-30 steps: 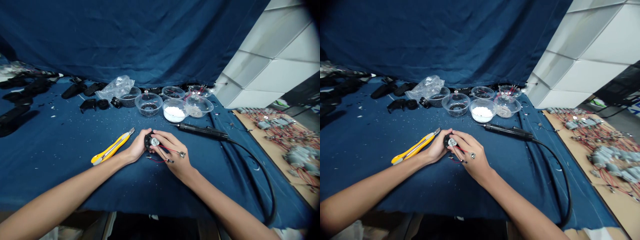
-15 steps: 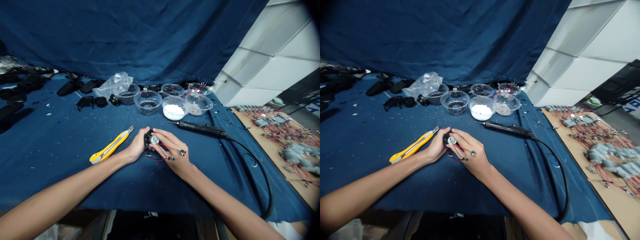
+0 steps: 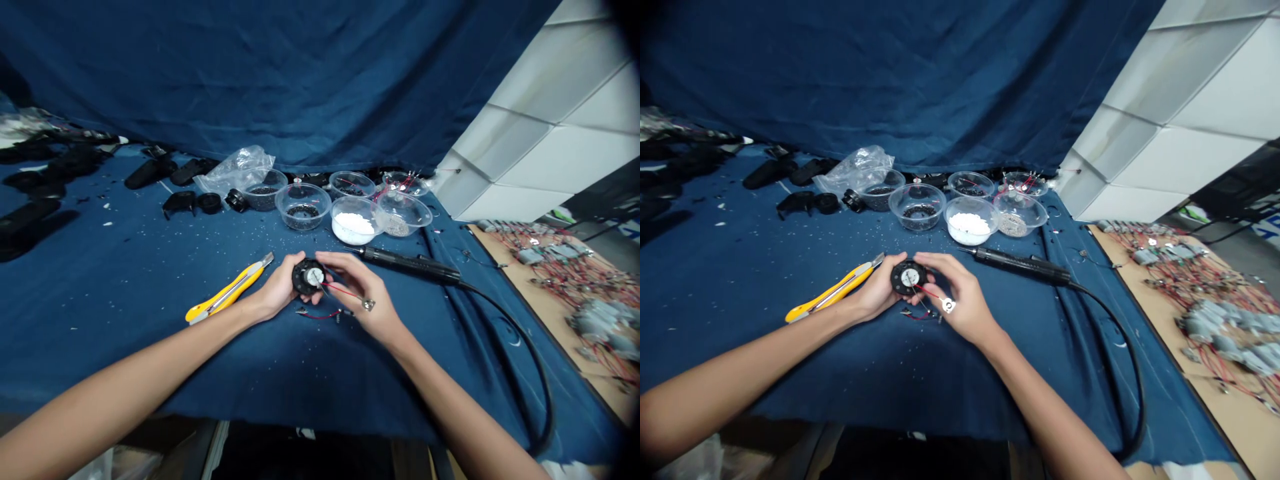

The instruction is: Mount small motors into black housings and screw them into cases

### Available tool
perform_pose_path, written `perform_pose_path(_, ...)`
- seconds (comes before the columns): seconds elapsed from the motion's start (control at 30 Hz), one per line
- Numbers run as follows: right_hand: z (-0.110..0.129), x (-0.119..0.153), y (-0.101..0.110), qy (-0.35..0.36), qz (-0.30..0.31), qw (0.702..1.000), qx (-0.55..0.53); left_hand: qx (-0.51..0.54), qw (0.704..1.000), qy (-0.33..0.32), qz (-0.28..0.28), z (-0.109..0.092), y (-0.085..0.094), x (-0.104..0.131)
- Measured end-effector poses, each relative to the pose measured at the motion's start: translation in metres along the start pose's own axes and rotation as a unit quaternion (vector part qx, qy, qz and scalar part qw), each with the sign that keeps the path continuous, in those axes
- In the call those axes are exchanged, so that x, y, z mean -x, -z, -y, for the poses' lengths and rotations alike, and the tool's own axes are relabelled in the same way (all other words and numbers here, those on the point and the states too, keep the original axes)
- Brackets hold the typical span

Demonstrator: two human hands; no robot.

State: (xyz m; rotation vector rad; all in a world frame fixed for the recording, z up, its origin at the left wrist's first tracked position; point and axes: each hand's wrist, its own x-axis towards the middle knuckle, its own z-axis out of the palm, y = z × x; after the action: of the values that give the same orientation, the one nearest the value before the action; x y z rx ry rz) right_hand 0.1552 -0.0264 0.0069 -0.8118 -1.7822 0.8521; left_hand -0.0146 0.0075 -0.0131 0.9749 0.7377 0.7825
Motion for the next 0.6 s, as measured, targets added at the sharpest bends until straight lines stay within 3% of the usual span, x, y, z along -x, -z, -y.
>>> perform_pose_path(0.07, -0.001, -0.002, 0.008, -0.087, 0.005, 0.992, -0.095, -0.039, 0.999, -0.004, 0.034, -0.001, 0.001, -0.001)
perform_pose_path(0.2, -0.001, -0.005, 0.014, -0.22, 0.044, 0.966, -0.13, -0.087, 0.996, -0.024, 0.007, 0.0, -0.002, -0.002)
perform_pose_path(0.33, -0.005, -0.005, 0.011, -0.251, 0.026, 0.954, -0.16, -0.192, 0.979, -0.023, -0.063, -0.004, -0.007, 0.001)
perform_pose_path(0.47, -0.012, -0.004, 0.01, -0.284, -0.012, 0.943, -0.171, -0.379, 0.909, -0.065, -0.162, -0.009, -0.007, 0.006)
perform_pose_path(0.53, -0.014, -0.003, 0.01, -0.29, -0.029, 0.939, -0.183, -0.421, 0.885, -0.108, -0.166, -0.01, -0.006, 0.007)
perform_pose_path(0.6, -0.014, -0.003, 0.012, -0.302, -0.03, 0.931, -0.202, -0.406, 0.893, -0.122, -0.153, -0.009, -0.006, 0.007)
